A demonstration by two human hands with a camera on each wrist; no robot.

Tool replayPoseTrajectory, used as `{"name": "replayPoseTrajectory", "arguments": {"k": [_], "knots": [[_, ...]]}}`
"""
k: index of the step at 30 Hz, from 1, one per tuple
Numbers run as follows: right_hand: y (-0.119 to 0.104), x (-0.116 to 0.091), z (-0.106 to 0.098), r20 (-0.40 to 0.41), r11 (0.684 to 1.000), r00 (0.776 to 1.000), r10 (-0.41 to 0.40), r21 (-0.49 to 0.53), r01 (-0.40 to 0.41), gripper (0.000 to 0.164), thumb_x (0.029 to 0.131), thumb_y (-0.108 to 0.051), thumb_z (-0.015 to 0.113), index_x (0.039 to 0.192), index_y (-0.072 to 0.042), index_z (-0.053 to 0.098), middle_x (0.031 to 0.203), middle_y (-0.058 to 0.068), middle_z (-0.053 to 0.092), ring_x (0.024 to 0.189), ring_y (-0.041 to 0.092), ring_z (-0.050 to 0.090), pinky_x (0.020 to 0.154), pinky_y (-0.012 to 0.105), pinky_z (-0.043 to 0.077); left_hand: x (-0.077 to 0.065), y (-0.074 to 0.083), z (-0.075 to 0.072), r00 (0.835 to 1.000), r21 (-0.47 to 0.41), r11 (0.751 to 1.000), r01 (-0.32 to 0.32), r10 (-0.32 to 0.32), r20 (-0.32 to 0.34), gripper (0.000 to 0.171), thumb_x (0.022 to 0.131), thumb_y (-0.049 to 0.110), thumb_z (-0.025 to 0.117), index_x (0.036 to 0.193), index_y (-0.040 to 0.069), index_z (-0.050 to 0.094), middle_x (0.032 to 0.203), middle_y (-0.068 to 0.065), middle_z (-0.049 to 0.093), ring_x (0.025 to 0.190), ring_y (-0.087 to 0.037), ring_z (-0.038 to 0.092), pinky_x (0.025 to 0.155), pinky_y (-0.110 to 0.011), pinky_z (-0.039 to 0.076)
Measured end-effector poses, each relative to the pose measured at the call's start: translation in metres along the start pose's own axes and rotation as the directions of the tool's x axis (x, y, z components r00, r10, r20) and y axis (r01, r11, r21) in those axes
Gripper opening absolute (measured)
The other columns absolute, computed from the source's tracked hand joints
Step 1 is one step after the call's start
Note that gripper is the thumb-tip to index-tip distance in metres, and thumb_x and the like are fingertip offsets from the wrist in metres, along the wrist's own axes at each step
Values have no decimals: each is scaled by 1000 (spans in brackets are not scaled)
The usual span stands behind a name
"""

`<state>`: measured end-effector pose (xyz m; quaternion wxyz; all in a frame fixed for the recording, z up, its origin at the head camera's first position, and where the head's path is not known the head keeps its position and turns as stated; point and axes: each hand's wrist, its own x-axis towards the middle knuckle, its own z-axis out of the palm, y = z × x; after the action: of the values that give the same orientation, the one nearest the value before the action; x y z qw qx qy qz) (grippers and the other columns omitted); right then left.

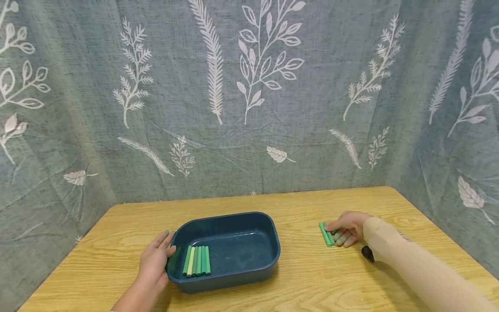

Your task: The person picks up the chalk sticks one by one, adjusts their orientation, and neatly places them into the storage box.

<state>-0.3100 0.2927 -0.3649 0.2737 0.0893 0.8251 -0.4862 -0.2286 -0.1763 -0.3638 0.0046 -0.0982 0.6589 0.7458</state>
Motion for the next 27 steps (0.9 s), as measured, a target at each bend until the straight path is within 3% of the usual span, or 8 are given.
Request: {"name": "replayPoseTrajectory", "arguments": {"k": [7, 12, 27], "knots": [[-3, 2, 4, -20, 998, 1000, -15, -55, 14, 34, 96, -32, 61, 70, -9, 60, 57, 1, 57, 48, 10, 57, 51, 25, 53, -1, 0, -4, 1000, -6, 1000, -3, 3, -5, 62, 102, -7, 30, 152, -3, -4, 158, -20, 1, 145, -35, -3, 117, -45, 9], [-4, 2, 5, -18, 995, 999, -31, -98, 29, 33, 96, -29, 63, 69, -10, 61, 56, 0, 54, 46, 8, 53, 52, 24, 52, -1, 2, -3, 1000, -8, 1000, -17, 17, -11, 62, 101, -8, 30, 153, -3, -3, 158, -21, 3, 145, -36, -1, 117, -45, 10], [-6, -4, 6, -9, 994, 1000, -26, -102, 25, 26, 93, -18, 59, 68, -9, 58, 57, 1, 52, 46, 8, 49, 49, 24, 51, -2, 0, -1, 999, 6, 999, -43, 42, 6, 60, 101, -8, 30, 151, -7, -3, 157, -25, 3, 144, -43, -2, 116, -50, 8]]}}
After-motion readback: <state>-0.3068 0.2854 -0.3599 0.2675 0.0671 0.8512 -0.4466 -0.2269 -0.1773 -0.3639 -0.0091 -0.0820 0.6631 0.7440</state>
